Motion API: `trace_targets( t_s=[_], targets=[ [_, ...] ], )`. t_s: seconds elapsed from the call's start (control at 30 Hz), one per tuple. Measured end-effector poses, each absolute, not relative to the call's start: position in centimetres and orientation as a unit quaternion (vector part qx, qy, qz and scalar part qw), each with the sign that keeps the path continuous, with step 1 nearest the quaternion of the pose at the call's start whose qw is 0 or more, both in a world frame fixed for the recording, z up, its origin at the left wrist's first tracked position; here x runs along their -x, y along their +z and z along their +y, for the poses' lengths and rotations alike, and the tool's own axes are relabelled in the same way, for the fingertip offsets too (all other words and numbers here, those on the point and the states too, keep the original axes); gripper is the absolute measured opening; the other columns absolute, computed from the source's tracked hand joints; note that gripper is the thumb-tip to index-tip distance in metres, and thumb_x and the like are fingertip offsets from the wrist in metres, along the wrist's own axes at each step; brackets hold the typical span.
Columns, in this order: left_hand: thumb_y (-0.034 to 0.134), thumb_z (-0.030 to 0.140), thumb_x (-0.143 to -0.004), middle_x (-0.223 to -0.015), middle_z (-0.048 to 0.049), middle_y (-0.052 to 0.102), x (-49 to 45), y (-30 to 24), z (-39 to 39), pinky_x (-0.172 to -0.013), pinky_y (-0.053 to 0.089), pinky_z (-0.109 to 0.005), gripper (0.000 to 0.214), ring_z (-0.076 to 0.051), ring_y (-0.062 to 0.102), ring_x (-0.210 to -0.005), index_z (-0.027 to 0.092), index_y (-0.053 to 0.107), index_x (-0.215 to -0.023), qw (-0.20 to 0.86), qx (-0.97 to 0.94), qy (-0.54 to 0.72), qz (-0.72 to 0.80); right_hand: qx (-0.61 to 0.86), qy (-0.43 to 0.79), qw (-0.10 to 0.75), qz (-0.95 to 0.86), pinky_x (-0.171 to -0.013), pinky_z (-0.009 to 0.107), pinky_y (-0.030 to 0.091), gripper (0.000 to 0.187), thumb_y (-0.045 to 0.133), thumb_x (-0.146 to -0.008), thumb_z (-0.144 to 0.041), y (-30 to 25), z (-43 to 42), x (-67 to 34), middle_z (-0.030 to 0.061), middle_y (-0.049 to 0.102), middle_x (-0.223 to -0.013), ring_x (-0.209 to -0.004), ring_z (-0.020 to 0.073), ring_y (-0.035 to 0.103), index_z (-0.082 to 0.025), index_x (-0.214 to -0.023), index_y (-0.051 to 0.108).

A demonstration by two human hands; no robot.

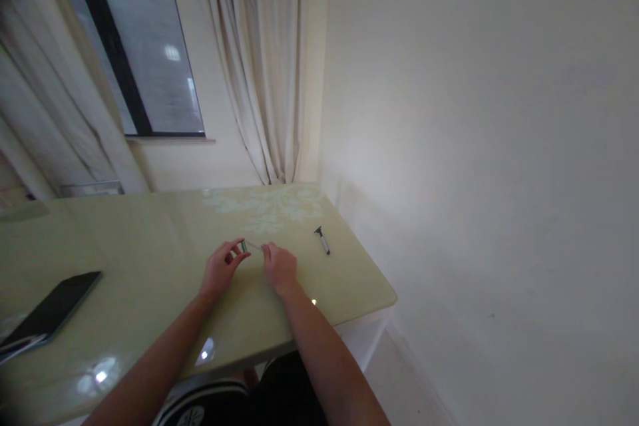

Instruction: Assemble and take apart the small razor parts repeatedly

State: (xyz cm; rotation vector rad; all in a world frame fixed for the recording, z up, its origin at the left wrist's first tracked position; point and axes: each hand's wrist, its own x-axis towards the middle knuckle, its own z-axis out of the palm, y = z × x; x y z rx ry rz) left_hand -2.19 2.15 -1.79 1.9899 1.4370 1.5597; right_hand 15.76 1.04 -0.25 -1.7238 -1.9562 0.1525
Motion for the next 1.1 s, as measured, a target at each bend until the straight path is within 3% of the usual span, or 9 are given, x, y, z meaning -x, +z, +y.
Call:
trace_targets(
  t_s=[1.1],
  targets=[
    [0.065, 0.053, -0.090, -0.078, 0.0015, 0.062, 2.10, -1.92, 2.26, -0.057, 0.047, -0.027, 0.040, -0.012, 0.049, -0.053, 0.021, 0.072, -0.114, 0.103, -0.686, 0.543, 0.474, 0.627, 0.048, 0.280, -0.725, -0.060, 0.026, 0.030, 0.049, 0.032, -0.111, -0.050, -0.63, 1.29, -15.71, 0.0036, 0.075, -0.084, -0.073, 0.0174, 0.067, -0.024, -0.098, 0.071]
  ],
)
